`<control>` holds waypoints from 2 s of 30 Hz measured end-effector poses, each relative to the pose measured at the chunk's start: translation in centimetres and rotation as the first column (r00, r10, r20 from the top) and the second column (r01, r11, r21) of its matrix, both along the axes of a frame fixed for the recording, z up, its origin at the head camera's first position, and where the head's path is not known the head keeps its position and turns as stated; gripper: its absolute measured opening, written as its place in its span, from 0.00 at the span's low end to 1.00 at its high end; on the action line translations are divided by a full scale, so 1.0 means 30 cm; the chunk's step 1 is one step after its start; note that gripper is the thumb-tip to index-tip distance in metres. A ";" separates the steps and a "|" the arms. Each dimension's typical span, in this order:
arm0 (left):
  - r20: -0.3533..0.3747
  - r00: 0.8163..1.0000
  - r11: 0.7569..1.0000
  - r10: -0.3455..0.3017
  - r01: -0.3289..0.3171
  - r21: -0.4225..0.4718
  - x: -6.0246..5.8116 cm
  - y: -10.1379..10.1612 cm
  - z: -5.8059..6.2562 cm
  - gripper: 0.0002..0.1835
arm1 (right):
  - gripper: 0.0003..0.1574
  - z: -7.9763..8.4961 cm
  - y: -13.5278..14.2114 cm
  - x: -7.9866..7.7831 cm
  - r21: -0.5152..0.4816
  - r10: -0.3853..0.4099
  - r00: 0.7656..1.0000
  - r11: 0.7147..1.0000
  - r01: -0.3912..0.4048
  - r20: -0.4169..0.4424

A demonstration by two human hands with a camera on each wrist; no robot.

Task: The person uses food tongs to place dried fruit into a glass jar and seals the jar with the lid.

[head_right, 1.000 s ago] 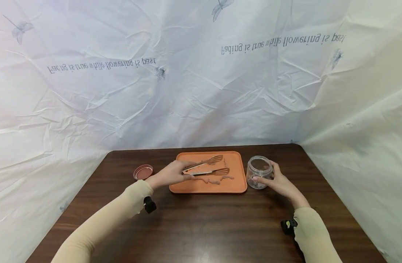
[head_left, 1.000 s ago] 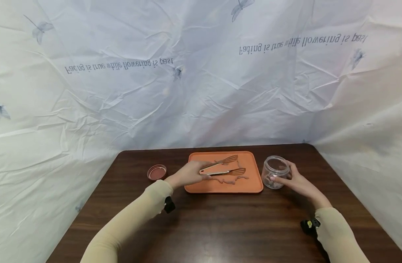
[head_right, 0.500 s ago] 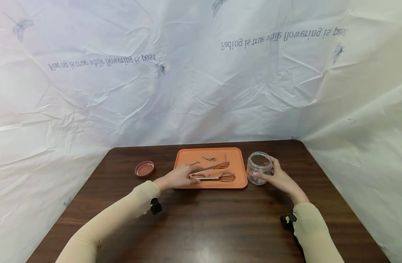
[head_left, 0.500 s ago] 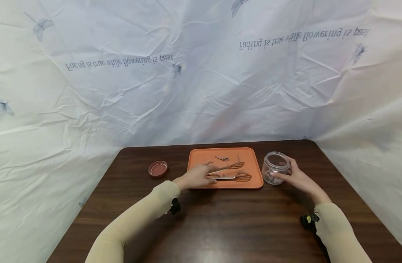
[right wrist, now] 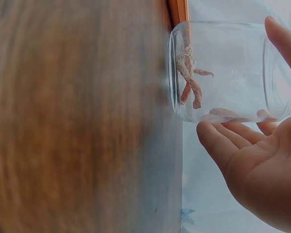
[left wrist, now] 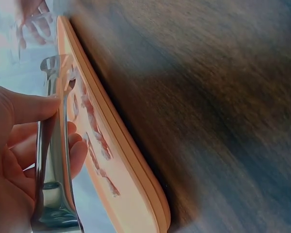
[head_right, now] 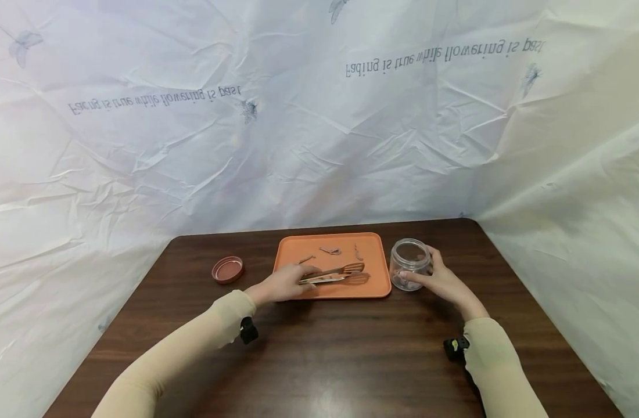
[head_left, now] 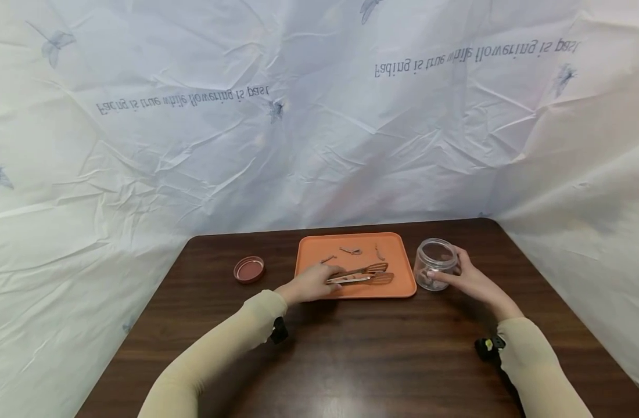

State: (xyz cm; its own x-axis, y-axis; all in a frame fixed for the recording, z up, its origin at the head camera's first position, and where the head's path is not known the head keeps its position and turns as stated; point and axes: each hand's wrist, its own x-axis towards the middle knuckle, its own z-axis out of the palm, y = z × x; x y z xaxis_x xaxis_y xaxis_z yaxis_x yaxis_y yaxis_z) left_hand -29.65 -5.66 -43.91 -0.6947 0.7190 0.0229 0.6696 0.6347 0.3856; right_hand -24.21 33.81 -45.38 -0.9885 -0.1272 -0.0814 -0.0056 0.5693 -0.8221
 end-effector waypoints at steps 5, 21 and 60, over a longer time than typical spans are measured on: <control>-0.045 0.999 1.000 -0.008 0.008 0.007 -0.008 -0.010 -0.010 0.19 | 0.70 0.002 -0.003 0.003 -0.008 0.006 1.000 1.000 -0.006 0.007; -0.068 0.998 0.999 0.008 -0.005 0.046 -0.017 -0.008 -0.012 0.16 | 0.70 0.011 0.001 0.007 -0.010 0.005 1.000 1.000 -0.004 0.014; -0.064 0.997 0.997 0.042 -0.038 0.062 -0.001 -0.023 0.004 0.16 | 0.69 0.000 0.009 -0.004 -0.015 0.012 1.000 1.000 -0.012 0.007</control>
State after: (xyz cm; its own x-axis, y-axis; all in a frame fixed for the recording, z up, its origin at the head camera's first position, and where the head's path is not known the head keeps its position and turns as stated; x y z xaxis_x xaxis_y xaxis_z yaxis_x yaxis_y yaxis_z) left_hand -29.67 -6.36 -43.79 -0.7185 0.6864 0.1119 0.6691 0.6384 0.3804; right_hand -24.33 34.08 -45.38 -0.9864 -0.1400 -0.0864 -0.0062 0.5568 -0.8306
